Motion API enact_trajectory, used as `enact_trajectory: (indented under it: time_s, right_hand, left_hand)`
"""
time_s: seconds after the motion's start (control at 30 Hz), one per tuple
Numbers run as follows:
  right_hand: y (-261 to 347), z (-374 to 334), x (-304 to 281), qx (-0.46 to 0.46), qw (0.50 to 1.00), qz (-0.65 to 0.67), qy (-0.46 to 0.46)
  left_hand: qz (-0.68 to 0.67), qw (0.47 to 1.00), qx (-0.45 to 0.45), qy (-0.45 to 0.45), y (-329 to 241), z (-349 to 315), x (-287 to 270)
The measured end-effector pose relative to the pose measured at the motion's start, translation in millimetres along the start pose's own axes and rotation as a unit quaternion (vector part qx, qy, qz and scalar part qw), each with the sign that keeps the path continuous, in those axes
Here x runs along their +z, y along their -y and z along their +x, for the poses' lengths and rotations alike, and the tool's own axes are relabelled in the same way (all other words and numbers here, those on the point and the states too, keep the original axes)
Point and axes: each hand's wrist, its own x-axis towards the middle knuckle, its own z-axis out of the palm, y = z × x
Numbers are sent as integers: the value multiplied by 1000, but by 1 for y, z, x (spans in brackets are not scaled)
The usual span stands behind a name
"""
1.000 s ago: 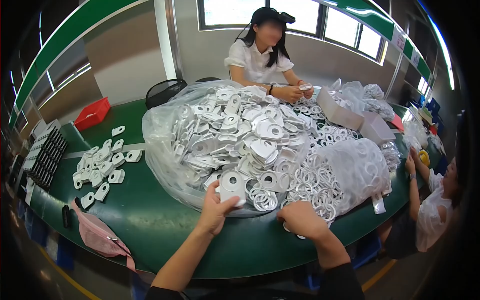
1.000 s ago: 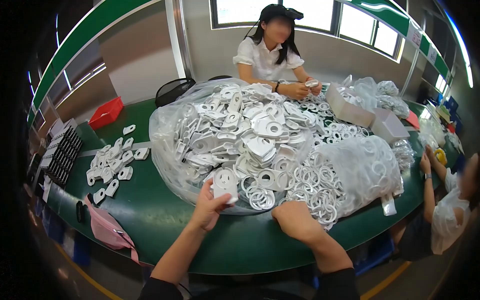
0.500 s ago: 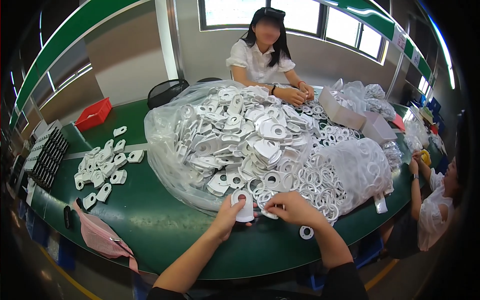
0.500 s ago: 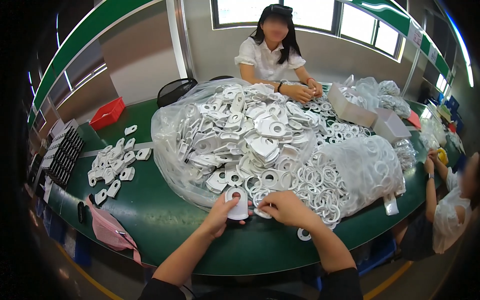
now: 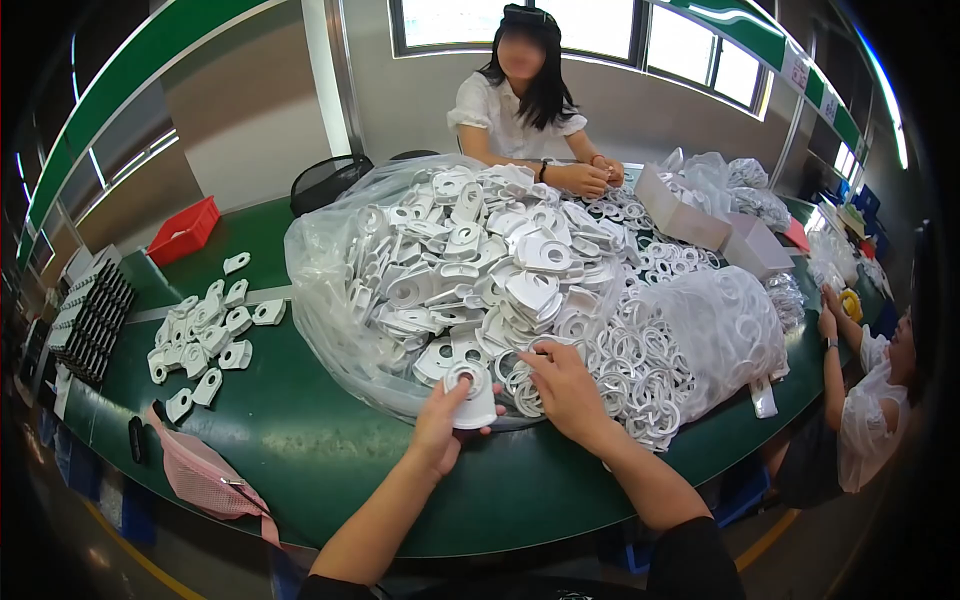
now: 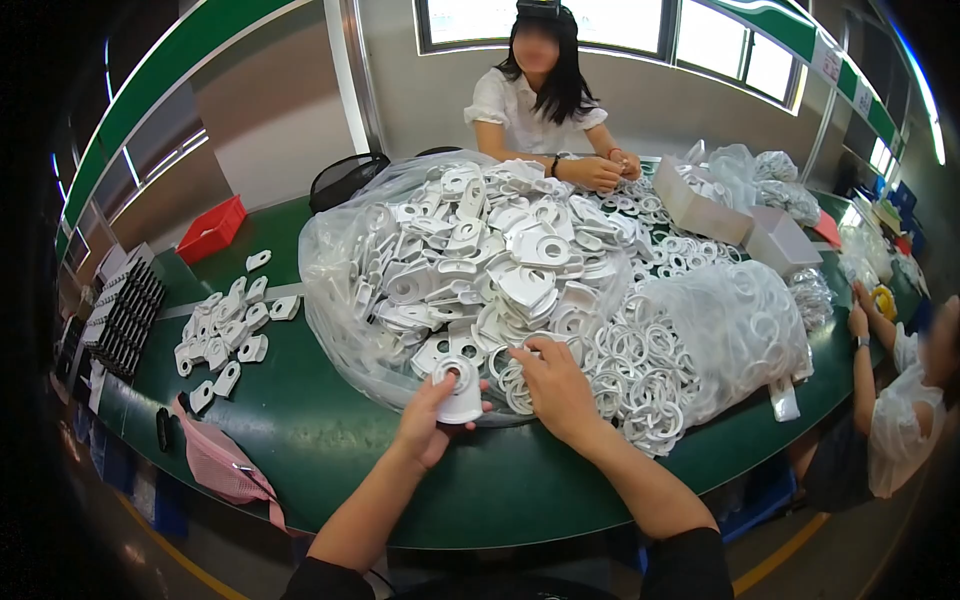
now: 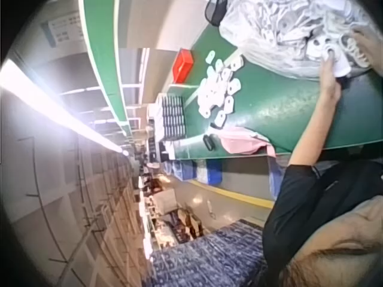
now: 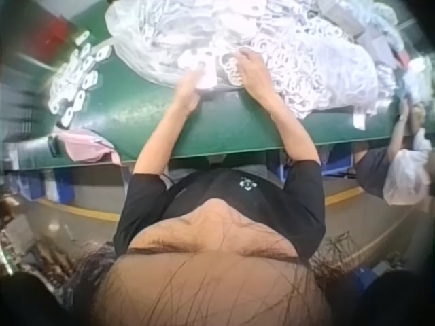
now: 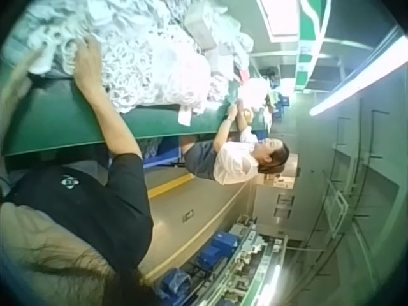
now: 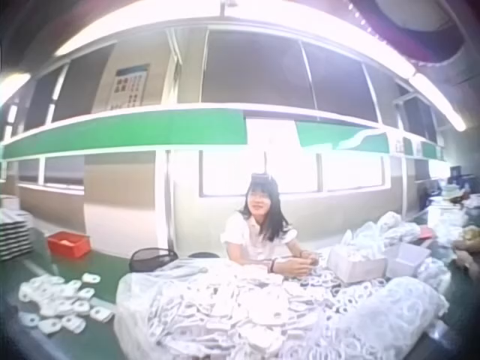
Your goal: Sorting and inspecting small circular plastic light fixture components on a factory assembly line.
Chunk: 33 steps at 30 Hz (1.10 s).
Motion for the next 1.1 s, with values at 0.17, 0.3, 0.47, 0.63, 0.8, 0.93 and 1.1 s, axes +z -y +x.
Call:
enact_trajectory:
  time_s: [0.17,0.3,0.47,0.63,0.8,0.93,1.1]
  right_hand:
    - [-17,-3,3,-50,990,-118,63]
    - [-15,0,-12,-15,993,-83,78]
    - [-17,10,-26,22,998,51,19]
    - [-13,11,-38,145,983,105,-40]
    - [-19,13,-35,238,911,333,-56]
    - [-19,12,-22,162,894,413,-58]
    - [-25,5,-17,246,856,453,-40]
  left_hand:
    - [24,999,20,-18,-6,0,0]
    - [-12,1000,-5,1,-6,0,0]
    - [39,999,-6,9,-2,0,-3]
    - [68,997,-25,23,-3,-1,3]
    - [68,995,-16,66,-4,-4,8]
    - [84,990,-18,109,1,-4,9]
    - [88,989,-22,118,2,-5,10]
